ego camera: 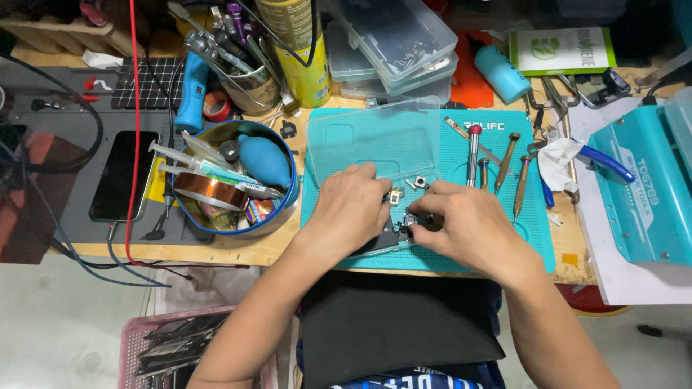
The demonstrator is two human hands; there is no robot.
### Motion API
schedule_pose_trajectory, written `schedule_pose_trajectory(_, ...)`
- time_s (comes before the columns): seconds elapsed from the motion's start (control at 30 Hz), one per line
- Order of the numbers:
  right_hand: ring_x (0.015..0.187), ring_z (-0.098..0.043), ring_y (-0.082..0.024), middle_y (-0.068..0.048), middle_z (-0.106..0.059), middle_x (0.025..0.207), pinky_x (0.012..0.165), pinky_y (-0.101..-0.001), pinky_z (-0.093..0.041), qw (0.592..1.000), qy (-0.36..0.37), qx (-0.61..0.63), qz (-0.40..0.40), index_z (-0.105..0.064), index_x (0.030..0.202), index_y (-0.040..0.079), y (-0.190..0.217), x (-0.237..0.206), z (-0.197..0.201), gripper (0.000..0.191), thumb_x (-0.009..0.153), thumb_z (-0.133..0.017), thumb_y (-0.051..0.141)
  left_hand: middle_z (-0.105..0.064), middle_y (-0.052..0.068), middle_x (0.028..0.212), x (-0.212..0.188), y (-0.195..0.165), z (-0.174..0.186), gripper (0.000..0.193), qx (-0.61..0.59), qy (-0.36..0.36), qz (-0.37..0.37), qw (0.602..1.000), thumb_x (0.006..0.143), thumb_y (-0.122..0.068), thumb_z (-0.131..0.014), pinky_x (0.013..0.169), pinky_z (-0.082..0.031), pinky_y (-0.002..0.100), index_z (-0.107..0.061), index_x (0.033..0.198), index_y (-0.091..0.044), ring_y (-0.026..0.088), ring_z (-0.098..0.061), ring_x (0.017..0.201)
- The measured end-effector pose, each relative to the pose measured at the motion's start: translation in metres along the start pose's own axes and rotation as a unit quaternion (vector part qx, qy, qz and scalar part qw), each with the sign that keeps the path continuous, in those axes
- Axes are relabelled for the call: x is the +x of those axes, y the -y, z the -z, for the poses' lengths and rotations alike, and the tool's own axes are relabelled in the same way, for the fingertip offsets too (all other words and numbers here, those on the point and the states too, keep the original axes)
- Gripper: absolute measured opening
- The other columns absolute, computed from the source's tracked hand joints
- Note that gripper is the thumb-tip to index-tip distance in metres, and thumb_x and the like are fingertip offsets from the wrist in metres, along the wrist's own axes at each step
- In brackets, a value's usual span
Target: The person works on a disassembled smartphone at a repair bench, using a screwdriver on the phone body, wiping internal components with a tissue, and lifting out the battery. They then place the phone parts into a plastic storage box and sort through small internal components by hand.
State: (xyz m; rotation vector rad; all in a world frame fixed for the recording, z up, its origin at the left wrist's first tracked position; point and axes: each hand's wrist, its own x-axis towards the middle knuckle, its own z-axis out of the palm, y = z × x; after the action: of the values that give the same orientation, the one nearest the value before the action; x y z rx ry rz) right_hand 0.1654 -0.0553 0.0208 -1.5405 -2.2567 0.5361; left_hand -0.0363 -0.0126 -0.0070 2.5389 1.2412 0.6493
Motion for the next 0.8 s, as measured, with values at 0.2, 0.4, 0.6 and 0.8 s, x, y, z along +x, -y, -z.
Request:
schedule_pose_trajectory(0.2,0.074,-0.07,-0.03,-0.011,-0.071,0.087,0.067,-0.0404,-0.056,0.999,-0.022,0.026,0.022,-0.076,0.098,0.005,-0.003,-0.002,-0.003,0.029,0.074,-0.077,0.02,-0.066,0.018,0.084,0.002,0.004,-0.01,0.014,0.005,0.01,0.009,1.0,0.074,-0.009,-0.075,0.075,-0.054,0.052,-0.071,0.086,-0.003,0.039,-0.067,0.086)
schedule_pose_trajectory(0.4,0.071,-0.071,-0.028,-0.012,-0.072,0.086,0.066,-0.0388,-0.056,0.999,-0.023,0.042,0.009,-0.075,0.102,0.004,-0.005,-0.002,-0.004,0.033,0.074,-0.079,0.021,-0.067,0.016,0.087,0.004,0.006,-0.009,0.018,-0.043,0.003,0.02,0.999,0.072,-0.006,-0.075,0.074,-0.053,0.052,-0.065,0.087,-0.003,0.04,-0.066,0.087)
schedule_pose_trajectory(0.6,0.068,-0.071,-0.027,-0.011,-0.076,0.089,0.064,-0.0377,-0.055,0.992,-0.095,0.039,-0.075,-0.078,0.099,0.007,-0.015,-0.007,0.004,0.018,0.086,-0.073,0.018,-0.061,0.015,0.086,-0.001,0.004,0.0,0.025,-0.061,-0.022,0.006,0.998,0.07,-0.008,-0.079,0.072,-0.05,0.05,-0.063,0.088,-0.006,0.037,-0.064,0.087)
schedule_pose_trajectory(0.8,0.071,-0.073,-0.023,-0.013,-0.076,0.088,0.067,-0.0338,-0.056,0.971,-0.177,0.059,-0.147,-0.078,0.106,0.006,-0.024,-0.009,0.01,0.019,0.092,-0.071,0.017,-0.063,0.01,0.085,-0.002,0.001,0.005,0.025,-0.05,-0.057,-0.036,0.996,0.073,-0.007,-0.079,0.075,-0.049,0.048,-0.061,0.09,-0.006,0.034,-0.064,0.088)
